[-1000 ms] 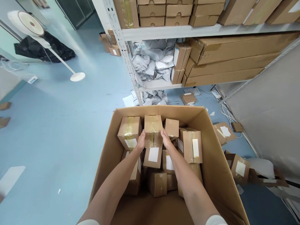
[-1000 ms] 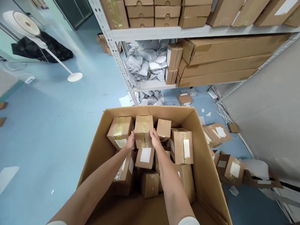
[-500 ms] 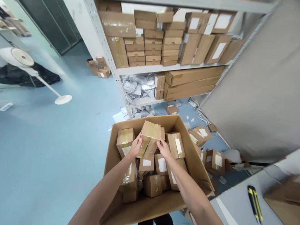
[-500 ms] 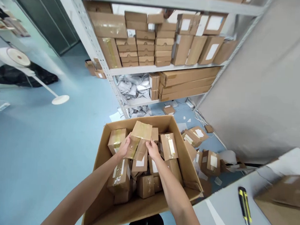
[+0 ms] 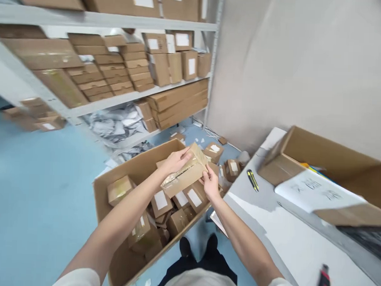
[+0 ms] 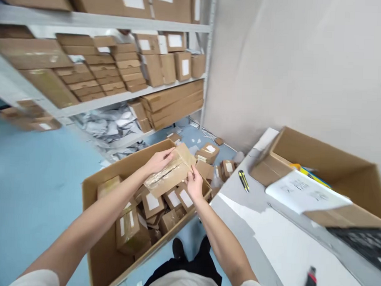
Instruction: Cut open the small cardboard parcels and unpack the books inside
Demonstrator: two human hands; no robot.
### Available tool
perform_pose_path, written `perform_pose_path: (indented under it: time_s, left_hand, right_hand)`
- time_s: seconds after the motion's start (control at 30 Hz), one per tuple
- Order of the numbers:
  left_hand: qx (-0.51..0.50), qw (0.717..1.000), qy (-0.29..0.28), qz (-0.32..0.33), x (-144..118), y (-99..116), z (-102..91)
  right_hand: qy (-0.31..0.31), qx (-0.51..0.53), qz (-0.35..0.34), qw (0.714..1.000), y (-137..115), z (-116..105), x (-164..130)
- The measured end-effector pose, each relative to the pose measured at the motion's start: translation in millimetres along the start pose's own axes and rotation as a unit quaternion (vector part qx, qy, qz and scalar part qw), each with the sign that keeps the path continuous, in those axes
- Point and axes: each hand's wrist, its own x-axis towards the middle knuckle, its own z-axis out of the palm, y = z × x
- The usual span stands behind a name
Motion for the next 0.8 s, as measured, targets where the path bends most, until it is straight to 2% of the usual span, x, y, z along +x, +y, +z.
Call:
perform_pose_path:
  time_s: [0.1, 0.2, 0.33, 0.43, 0.53, 0.6, 0.7, 0.8]
  left_hand:
    - [0.021, 0.996, -0.078, 0.048, 30, 64, 38.5]
    - [0.041, 0.982, -0.148, 0.108, 50, 133, 92.5]
    - [0.095, 0.950, -0.236, 0.180, 60, 220, 184.3]
    - [0.137, 0.920, -0.298, 0.214, 57, 273, 260.0]
    - [0.171, 0.890, -0.349, 0.240, 49, 312, 330.9]
    - [0.190, 0.871, -0.376, 0.253, 42, 332, 370.9]
    - [0.207, 0.848, -0.409, 0.267, 31, 356, 417.9]
    - [0.214, 0.826, -0.439, 0.281, 21, 372, 451.7]
  right_hand:
    - [0.091, 0.088, 0.009, 0.992, -20, -56, -24]
    - [0.181, 0.131, 0.007, 0.975, -32, -120, -54]
    - [0.282, 0.173, 0.013, 0.943, -34, -211, -100]
    - [0.337, 0.197, 0.014, 0.920, -29, -274, -133]
    - [0.390, 0.213, 0.023, 0.896, -18, -325, -161]
    - [0.422, 0.222, 0.026, 0.879, -9, -350, -176]
    - [0.459, 0.232, 0.032, 0.857, 6, -374, -194]
    - [0.487, 0.258, 0.044, 0.834, 18, -388, -208]
